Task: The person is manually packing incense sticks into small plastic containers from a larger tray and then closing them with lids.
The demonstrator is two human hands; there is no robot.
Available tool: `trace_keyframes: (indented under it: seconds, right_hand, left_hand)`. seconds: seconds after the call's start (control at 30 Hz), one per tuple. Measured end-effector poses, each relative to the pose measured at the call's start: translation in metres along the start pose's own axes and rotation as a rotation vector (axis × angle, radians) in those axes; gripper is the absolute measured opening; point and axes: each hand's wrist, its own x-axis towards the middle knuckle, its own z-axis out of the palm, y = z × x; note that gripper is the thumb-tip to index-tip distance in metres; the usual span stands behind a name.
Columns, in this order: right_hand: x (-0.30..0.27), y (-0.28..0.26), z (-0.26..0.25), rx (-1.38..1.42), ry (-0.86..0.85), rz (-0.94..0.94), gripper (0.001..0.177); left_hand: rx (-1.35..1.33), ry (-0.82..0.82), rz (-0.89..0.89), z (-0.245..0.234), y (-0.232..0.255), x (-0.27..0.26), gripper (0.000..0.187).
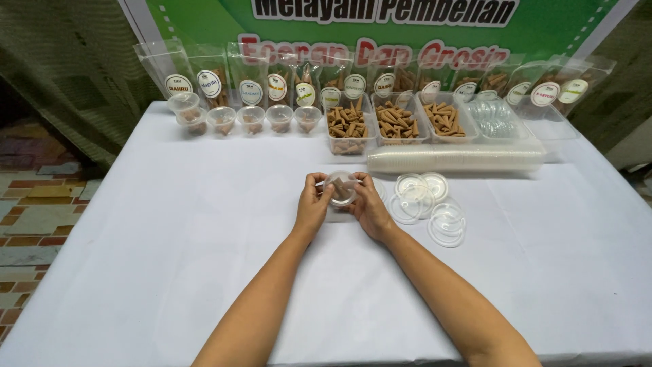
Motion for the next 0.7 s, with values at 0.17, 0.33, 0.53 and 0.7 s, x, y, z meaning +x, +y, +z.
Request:
trace_keyframes:
  seconds: [0.17, 0.33, 0.53, 0.7]
  right_hand:
    - [0.002, 0.005, -0.003, -0.099, -0.014, 0.025, 0.034]
    - [0.003, 0.007, -0.004, -0.099, -0.018, 0.024, 0.035]
    - [0.002, 0.003, -0.005, -0.010, 0.006, 0.013, 0.033]
    - [0.006, 0.008, -0.008, -0.147, -0.055, 0.018, 0.036]
  left_hand:
    - [0.054, 0.000, -0.021, -0.003, 0.006, 0.000, 0.018]
    - [0.087, -0.007, -0.024, -0.003, 0.009, -0.001, 0.021]
    - [0.010, -0.009, -0.010, 0.001, 0.006, -0.004, 0.034]
    - [0.111, 0.008, -0.021, -0.004, 0.019, -0.005, 0.018]
